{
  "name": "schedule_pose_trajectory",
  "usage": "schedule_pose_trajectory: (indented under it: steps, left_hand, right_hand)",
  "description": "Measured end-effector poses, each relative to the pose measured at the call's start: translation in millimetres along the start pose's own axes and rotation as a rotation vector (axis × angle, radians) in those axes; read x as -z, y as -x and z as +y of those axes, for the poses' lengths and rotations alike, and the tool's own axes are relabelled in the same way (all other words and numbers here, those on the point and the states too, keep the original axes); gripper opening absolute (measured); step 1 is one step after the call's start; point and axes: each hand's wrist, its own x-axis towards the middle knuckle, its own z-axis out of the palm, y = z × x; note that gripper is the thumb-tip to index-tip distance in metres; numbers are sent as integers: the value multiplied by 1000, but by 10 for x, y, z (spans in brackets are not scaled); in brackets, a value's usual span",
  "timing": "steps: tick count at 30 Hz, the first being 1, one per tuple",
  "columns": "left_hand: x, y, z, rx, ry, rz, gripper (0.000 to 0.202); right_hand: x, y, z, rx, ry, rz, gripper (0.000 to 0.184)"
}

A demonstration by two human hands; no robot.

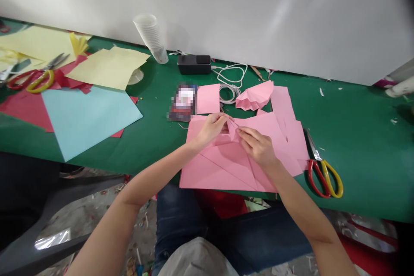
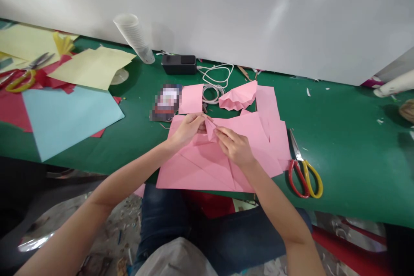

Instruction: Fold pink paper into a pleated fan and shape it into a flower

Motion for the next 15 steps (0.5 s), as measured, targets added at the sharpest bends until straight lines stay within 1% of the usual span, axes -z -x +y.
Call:
schedule_pose_trajectory:
  steps: [3, 6, 8, 10, 12, 13, 15]
  left_hand:
    - [0, -17, -31, 15, 57, -32, 23]
    - [-2, -29, -54, -43, 5, -66, 25]
    - [-1, -29, -58, -92, -59, -67, 24]
    - [2, -25, -62, -126, -87, -59, 22]
    - [6, -22, -73, -162, -95, -56, 19]
    - [7, -20, -83, -188, -107, -57, 18]
    - [7, -18, -106, -254, -149, -55, 16]
  right_hand:
    - [-2, -16, -14, -17, 55, 9, 24]
    - [-17, -13, -24, -21, 104, -1, 24]
    - [-30, -5, -28, -17, 92, -8, 26]
    - [-39, -2, -38, -48, 14, -2, 27]
    - [-42, -12, -55, -141, -149, 32, 24]
    - [-41, -22, -65, -220, -248, 52, 20]
    - [-39, -48, -80, -436, -446, 79, 12]
